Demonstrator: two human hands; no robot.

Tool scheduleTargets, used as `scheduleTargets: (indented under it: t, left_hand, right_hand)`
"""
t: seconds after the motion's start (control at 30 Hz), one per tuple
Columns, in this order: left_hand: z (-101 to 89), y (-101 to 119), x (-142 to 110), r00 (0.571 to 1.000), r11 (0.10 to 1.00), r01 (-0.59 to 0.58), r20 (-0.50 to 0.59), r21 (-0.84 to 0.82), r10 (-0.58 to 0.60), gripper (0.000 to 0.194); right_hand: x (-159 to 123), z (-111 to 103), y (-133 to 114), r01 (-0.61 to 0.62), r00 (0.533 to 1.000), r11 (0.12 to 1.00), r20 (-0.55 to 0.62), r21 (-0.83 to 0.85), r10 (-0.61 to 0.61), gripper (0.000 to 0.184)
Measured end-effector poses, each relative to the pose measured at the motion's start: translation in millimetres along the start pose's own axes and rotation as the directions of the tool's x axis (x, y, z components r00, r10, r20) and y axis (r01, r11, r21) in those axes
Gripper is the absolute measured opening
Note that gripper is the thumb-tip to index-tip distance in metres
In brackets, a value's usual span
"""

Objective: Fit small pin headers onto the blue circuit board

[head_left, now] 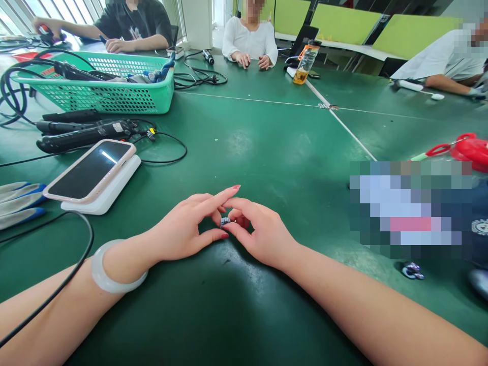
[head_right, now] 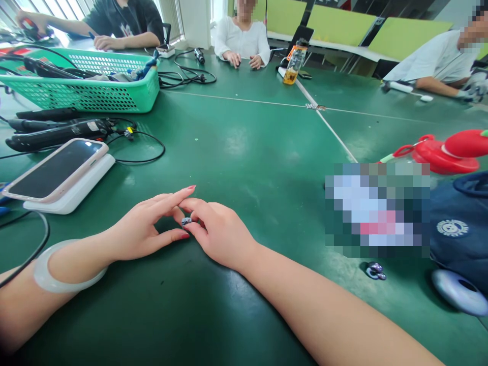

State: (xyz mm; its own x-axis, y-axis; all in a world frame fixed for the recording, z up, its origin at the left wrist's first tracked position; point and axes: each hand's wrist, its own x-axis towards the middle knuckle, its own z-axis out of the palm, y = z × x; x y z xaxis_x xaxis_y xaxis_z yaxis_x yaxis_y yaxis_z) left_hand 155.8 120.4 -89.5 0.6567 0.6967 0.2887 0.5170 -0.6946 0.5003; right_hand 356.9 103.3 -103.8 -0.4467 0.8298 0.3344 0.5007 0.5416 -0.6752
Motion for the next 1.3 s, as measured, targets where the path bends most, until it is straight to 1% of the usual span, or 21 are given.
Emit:
scheduleTargets:
  t: [0.17,0.23,0.3,0.37,0.4,0.47,0.53,0.8,0.93,1.03,1.13,1.23,1.3]
  left_hand:
    - [0.1,0.9,1.4,0.999,0.999,0.046,-0.009,-0.011,-0.046,0.066]
    - [0.1,-0.4,2.0,0.996,0.996,0.088,-0.018,-0.022,-0.088,0.064]
    - [-0.4,-2.2,2.6,0.99,0.99,0.137,-0.031,-0.036,-0.138,0.06]
    - [-1.4,-3.7,3.4,0.981,0.982,0.188,-0.037,-0.033,-0.189,0.05]
    - [-2.0,-4.2,3.8,0.977,0.978,0.209,-0.033,-0.023,-0.21,0.043]
    - [-3.1,-4.6,4.8,0.973,0.973,0.231,-0.017,0.002,-0.231,0.032]
    - [-3.5,-4.9,5.6,0.972,0.972,0.236,-0.009,0.019,-0.236,0.026]
    - [-0.4,-8.8,6.3,0.971,0.969,0.24,0.0,0.05,-0.241,0.028]
    - [-0.5,-9.0,6.9,0.967,0.965,0.254,-0.006,0.057,-0.254,0.028]
    - [-0.6,-9.0,7.6,0.965,0.964,0.262,-0.002,0.047,-0.262,0.025]
    - [-0.1,-8.6,8.1,0.961,0.961,0.275,-0.002,0.008,-0.275,0.023]
    - [0.5,-6.7,8.1,0.952,0.951,0.305,0.011,-0.059,-0.305,0.023]
    - [0.6,-4.5,7.7,0.948,0.94,0.318,0.035,-0.122,-0.316,0.023]
  right_hand:
    - [2.1,-3.3,7.4,0.038,0.998,0.999,-0.044,-0.019,-0.039,0.032]
    - [3.9,-7.1,11.5,-0.029,0.995,0.996,-0.094,-0.079,0.022,0.028]
    - [5.2,-11.1,14.1,-0.143,0.983,0.977,-0.139,-0.161,0.121,0.018]
    - [5.4,-13.8,14.8,-0.216,0.973,0.95,-0.134,-0.227,0.189,0.006]
    - [5.1,-14.4,14.5,-0.224,0.973,0.942,-0.115,-0.249,0.2,0.006]
    - [3.8,-14.1,13.2,-0.207,0.978,0.936,-0.072,-0.286,0.195,0.009]
    - [2.5,-12.2,11.7,-0.177,0.984,0.932,-0.038,-0.315,0.175,0.009]
    - [2.3,-3.7,9.5,-0.104,0.99,0.93,0.053,-0.353,0.131,0.007]
    - [2.9,-2.4,10.5,-0.065,0.991,0.925,0.083,-0.375,0.103,0.015]
    - [3.1,-3.5,11.3,-0.082,0.992,0.937,0.063,-0.339,0.11,0.019]
    - [2.7,-4.5,9.6,-0.084,0.996,0.973,-0.005,-0.213,0.085,0.016]
    - [1.8,-3.3,5.8,-0.015,0.996,0.998,-0.085,-0.055,0.01,0.014]
    - [1.4,-1.6,3.4,0.033,0.992,0.999,-0.121,0.017,-0.031,0.013]
